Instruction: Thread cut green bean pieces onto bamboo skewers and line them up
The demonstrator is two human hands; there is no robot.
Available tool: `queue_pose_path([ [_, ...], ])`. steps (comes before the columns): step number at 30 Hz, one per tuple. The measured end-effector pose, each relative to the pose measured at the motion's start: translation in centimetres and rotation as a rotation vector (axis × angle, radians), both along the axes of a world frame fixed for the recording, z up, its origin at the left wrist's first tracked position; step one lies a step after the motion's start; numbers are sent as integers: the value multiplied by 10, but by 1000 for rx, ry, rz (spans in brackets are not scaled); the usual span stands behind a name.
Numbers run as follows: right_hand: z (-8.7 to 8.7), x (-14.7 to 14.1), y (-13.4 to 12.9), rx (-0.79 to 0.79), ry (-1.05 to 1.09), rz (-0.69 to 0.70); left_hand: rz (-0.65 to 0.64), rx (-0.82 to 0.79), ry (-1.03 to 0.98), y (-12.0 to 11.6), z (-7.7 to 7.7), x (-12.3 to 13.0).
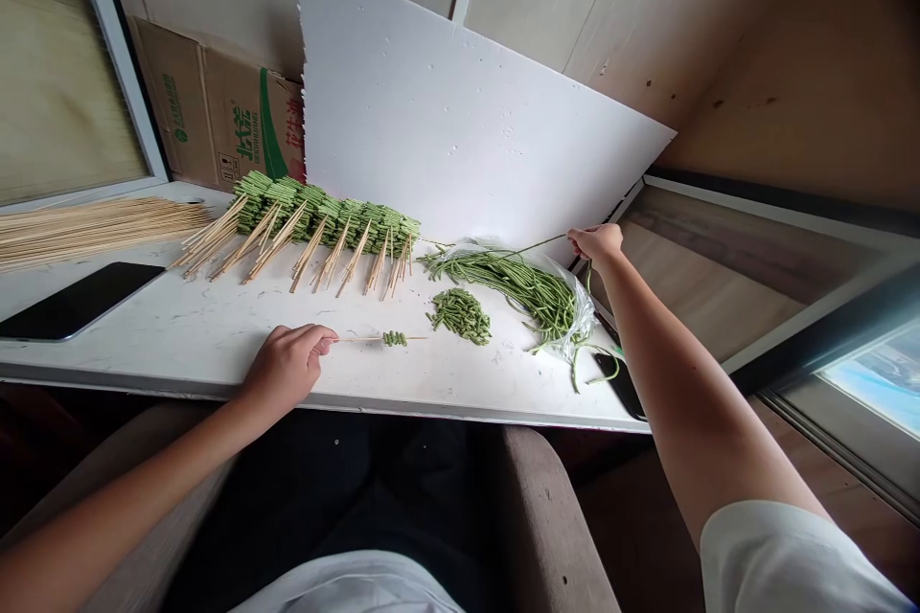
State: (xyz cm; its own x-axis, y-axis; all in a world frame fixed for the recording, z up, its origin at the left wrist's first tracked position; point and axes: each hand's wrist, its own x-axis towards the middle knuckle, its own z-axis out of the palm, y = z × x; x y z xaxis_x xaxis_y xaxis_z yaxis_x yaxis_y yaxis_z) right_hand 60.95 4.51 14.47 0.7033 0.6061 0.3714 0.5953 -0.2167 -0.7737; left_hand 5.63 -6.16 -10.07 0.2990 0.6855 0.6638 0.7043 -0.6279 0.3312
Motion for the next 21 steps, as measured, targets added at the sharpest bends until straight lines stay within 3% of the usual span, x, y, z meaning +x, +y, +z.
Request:
queue_pose_path([
  [8,59,-5,-21,292,157,13,-9,-18,-4,0,-2,0],
  [13,94,-12,-47,349,155,119,10,-3,-18,3,5,-2],
  [17,113,-34,-69,378,106,288,23,-16,-28,12,16,-22],
  [21,127,-68,-88,400,62,405,87,-53,5,31,22,-58],
])
